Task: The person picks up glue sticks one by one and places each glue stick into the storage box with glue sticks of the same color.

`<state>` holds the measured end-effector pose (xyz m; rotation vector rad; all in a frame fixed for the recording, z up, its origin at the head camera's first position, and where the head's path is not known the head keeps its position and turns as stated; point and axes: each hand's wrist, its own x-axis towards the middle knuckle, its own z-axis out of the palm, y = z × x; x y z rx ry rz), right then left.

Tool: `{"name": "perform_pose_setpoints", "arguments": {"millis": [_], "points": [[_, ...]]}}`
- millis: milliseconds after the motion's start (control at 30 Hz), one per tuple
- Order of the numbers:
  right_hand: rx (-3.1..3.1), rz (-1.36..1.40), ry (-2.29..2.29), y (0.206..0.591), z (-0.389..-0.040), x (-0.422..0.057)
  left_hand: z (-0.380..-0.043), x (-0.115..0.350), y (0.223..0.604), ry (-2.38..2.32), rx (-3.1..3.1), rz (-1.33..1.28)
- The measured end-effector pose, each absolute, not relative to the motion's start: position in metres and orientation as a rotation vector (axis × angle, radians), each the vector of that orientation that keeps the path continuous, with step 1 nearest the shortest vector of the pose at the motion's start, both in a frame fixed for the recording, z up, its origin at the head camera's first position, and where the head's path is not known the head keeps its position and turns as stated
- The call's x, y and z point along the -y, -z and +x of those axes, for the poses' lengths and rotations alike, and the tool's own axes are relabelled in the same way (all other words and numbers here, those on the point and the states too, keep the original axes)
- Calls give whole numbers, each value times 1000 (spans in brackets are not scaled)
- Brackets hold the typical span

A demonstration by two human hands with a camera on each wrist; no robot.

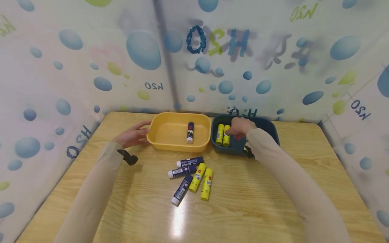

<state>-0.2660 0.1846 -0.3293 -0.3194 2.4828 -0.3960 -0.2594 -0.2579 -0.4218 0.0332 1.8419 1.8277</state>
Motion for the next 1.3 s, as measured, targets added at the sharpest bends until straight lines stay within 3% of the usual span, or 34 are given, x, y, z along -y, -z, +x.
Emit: {"name": "perform_pose_setpoints", "arguments": {"millis": [1300], "points": [[-2557, -438, 405, 328, -207, -179, -259, 258, 423, -1836, -1814, 31]]}}
